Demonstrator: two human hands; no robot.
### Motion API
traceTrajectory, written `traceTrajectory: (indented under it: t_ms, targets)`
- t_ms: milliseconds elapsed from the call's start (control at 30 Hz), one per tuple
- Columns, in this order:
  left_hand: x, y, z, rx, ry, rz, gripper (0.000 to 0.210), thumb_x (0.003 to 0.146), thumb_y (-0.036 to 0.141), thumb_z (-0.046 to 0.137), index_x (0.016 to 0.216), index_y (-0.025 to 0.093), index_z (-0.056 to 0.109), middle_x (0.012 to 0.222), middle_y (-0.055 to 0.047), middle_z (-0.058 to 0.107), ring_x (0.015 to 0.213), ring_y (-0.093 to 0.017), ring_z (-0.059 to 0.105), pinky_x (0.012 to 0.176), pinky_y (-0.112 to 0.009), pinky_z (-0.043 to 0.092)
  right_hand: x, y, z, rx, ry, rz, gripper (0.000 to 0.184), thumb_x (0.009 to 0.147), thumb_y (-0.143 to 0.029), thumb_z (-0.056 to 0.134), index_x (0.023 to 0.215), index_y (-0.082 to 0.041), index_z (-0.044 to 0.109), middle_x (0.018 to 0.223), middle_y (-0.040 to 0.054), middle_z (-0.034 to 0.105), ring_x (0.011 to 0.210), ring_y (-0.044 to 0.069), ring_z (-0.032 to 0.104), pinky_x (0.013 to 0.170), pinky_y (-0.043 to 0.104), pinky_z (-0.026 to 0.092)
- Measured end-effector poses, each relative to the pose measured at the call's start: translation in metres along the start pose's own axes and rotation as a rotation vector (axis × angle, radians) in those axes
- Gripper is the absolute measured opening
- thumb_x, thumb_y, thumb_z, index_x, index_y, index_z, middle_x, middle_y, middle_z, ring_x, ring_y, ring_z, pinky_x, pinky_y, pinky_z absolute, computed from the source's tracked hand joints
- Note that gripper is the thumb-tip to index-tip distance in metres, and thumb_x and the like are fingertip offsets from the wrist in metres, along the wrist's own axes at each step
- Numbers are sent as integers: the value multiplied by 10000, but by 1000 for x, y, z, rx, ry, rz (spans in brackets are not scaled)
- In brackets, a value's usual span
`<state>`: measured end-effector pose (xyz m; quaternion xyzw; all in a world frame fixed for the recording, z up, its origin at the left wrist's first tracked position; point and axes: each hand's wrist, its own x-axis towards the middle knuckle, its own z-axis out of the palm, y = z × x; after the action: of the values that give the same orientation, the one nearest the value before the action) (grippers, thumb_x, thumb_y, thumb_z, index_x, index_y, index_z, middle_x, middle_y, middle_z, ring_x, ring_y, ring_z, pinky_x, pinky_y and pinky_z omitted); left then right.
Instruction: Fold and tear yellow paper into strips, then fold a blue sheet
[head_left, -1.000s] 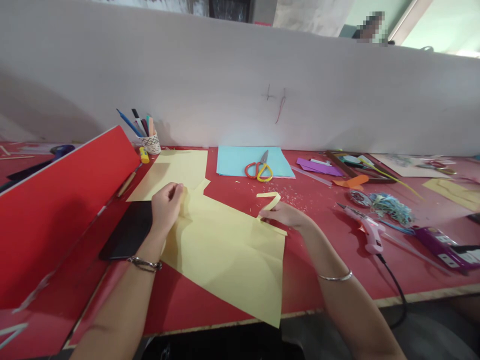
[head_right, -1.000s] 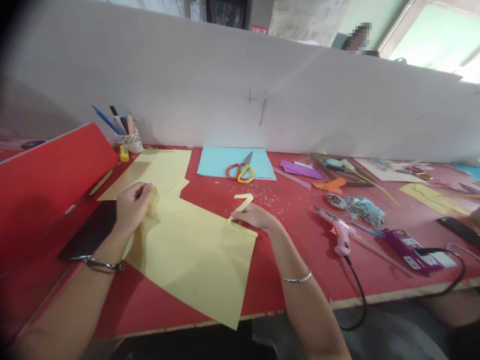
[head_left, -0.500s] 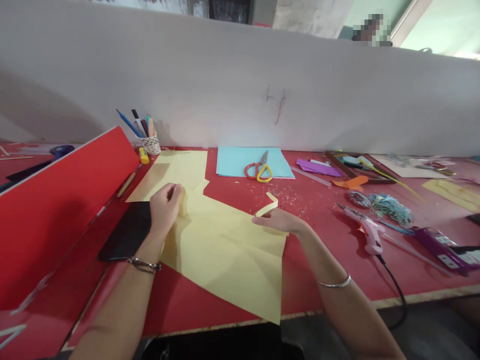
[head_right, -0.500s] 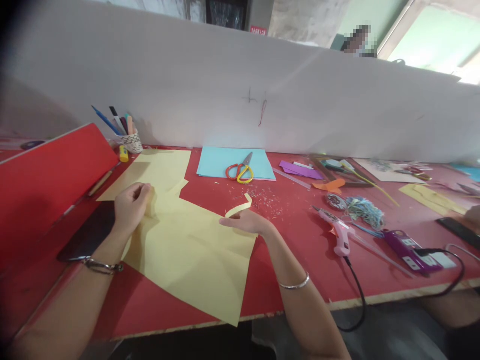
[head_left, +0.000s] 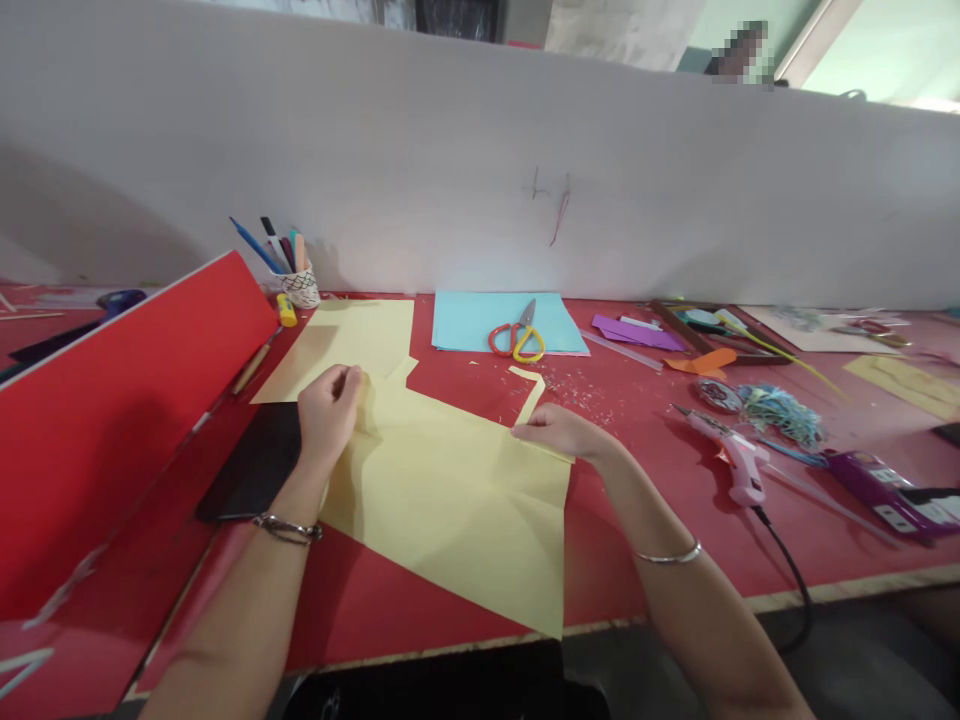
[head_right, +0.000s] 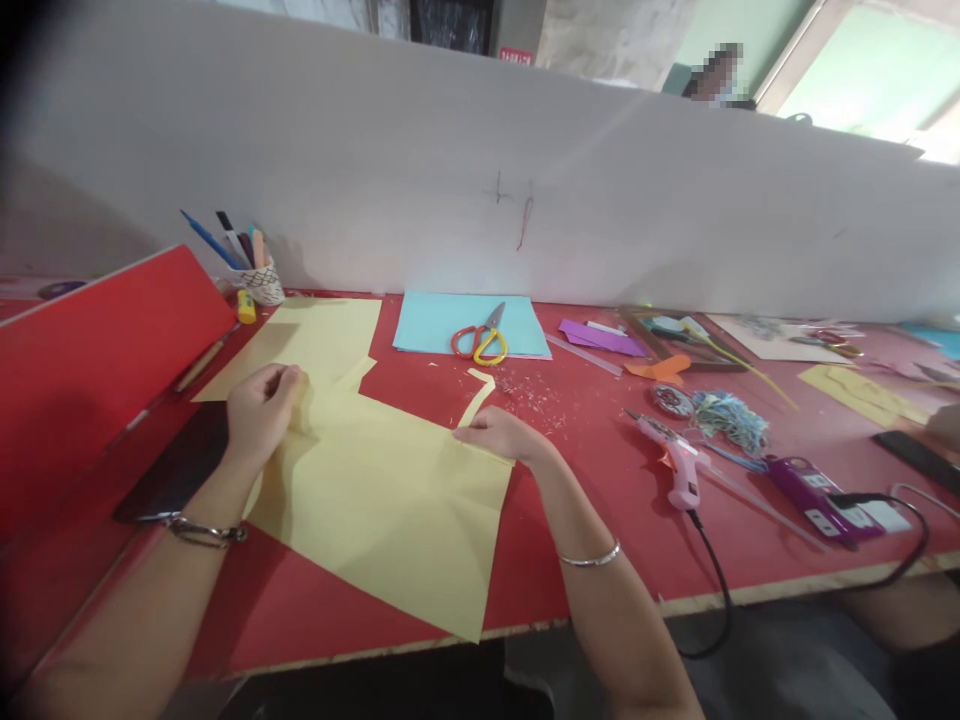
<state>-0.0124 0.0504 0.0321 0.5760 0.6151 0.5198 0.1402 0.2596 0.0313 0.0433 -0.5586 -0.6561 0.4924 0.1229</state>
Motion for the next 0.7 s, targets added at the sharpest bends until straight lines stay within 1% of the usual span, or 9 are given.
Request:
traceTrajectory:
  t_ms: [100,300,400,467,567,700]
  targets:
    - [0,-2,1,4,1,5,275,722,311,412,482,196,339,432,67,253,436,-87,273,433,-218,236,-1,-1,-1,59,18,31,330,654,-455,538,631,-132,601,563,-5,576,521,108,512,507,219,375]
    - [1,-4,0,10,6,16,276,716,325,402,482,199,327,428,66,255,436,-91,273,439,-225,233,-7,-4,-9,42,106,90,275,661,-369,562,525,-130,578,508,-12,569,481,93,494,495,210,365]
    - [2,-5,0,10,19,9,274,716,327,397,483,201,326,427,64,256,434,-92,277,440,-228,232,-7,-1,-14,54,180,96,244,671,-344,557,554,-135,601,554,3,609,530,107,526,537,215,386]
    - [2,-5,0,16,22,7,275,716,329,396,482,202,326,427,63,260,434,-93,278,442,-229,232,-7,2,-16,67,201,91,242,684,-352,542,604,-137,619,618,19,637,579,120,549,566,220,399]
    - [3,-5,-1,33,29,6,275,712,330,399,479,201,329,422,62,263,434,-93,279,444,-232,230,-7,2,-16,37,164,68,299,709,-410,498,636,-147,620,683,30,645,627,128,562,597,228,409]
    - [2,-4,-1,36,40,7,267,707,324,399,479,201,334,423,61,267,435,-93,283,442,-232,228,-6,-1,-10,-81,165,69,344,659,-484,531,591,-152,586,627,10,604,605,129,536,547,228,388]
